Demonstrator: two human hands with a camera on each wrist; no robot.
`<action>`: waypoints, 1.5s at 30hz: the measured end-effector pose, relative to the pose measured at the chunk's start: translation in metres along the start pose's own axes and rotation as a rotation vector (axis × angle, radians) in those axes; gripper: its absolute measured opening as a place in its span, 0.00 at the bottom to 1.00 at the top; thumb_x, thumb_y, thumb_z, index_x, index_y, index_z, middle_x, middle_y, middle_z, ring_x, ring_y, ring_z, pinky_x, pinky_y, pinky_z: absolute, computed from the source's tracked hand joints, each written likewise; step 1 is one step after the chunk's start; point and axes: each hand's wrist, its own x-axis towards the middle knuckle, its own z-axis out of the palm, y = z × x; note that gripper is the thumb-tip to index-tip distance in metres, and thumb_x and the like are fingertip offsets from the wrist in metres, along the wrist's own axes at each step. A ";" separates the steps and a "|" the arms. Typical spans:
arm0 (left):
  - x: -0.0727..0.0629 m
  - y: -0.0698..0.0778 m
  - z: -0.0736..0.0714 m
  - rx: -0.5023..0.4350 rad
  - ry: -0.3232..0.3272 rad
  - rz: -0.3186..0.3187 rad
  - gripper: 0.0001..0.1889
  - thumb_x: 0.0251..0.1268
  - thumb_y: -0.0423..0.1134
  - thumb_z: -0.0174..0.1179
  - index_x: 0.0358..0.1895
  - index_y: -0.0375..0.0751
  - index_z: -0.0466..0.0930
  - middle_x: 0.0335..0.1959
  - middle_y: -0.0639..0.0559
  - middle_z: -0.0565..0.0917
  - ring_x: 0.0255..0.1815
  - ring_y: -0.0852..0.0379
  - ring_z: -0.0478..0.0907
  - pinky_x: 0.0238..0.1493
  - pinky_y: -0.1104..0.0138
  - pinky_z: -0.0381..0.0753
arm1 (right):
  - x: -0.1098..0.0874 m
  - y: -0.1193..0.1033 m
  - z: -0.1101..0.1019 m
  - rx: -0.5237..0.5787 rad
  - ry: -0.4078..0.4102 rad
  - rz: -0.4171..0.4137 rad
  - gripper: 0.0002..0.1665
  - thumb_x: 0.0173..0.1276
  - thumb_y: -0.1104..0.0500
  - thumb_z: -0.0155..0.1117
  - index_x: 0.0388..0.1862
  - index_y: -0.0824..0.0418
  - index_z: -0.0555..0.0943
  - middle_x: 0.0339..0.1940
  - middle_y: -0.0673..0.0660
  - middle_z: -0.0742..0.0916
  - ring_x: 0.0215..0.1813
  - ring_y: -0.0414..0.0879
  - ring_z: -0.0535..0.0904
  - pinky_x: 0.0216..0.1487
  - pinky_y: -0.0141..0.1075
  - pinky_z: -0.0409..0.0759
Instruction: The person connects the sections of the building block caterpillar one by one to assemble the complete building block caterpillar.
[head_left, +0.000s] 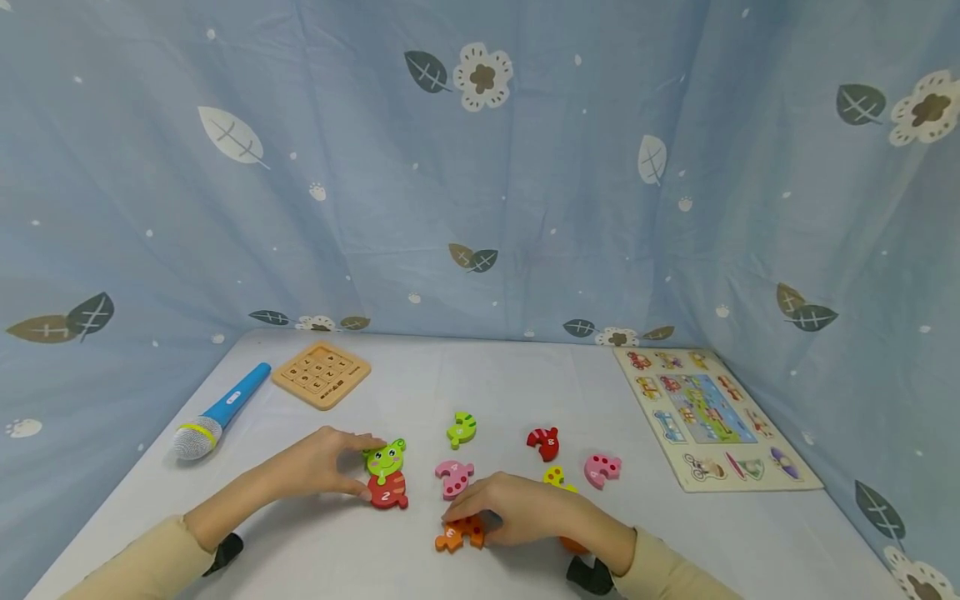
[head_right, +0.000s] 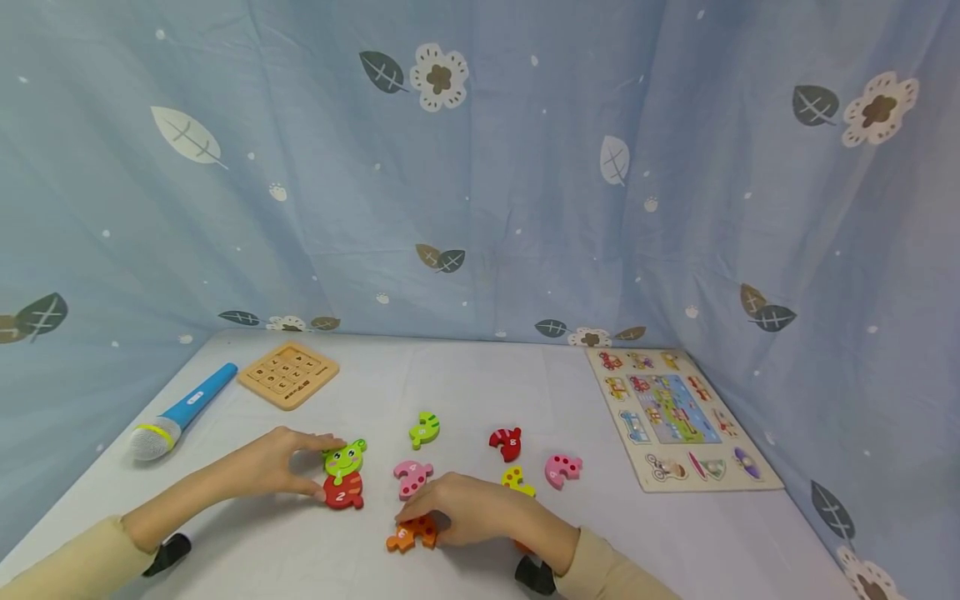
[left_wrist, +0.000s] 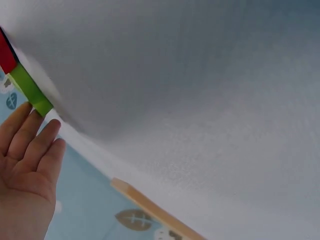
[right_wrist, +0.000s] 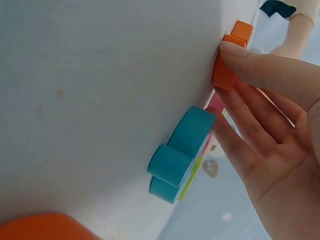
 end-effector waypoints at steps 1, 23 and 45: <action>0.000 0.000 0.000 0.001 0.002 0.000 0.39 0.44 0.63 0.71 0.59 0.43 0.79 0.58 0.38 0.79 0.60 0.39 0.75 0.58 0.46 0.74 | 0.000 0.000 0.000 -0.005 -0.001 0.004 0.30 0.59 0.67 0.71 0.61 0.52 0.80 0.59 0.43 0.81 0.61 0.35 0.74 0.59 0.29 0.75; -0.008 0.002 0.003 0.011 0.029 -0.013 0.39 0.47 0.64 0.68 0.60 0.43 0.79 0.58 0.40 0.79 0.59 0.40 0.75 0.58 0.48 0.75 | 0.004 -0.003 0.002 -0.060 0.061 0.013 0.26 0.59 0.57 0.74 0.58 0.51 0.80 0.56 0.41 0.82 0.58 0.34 0.75 0.59 0.31 0.75; -0.011 0.006 0.007 0.050 0.069 -0.074 0.37 0.47 0.64 0.67 0.58 0.44 0.80 0.56 0.44 0.81 0.57 0.43 0.78 0.56 0.50 0.78 | 0.020 -0.016 -0.002 -0.020 0.219 0.119 0.25 0.57 0.58 0.75 0.54 0.54 0.81 0.50 0.43 0.83 0.47 0.31 0.76 0.52 0.24 0.77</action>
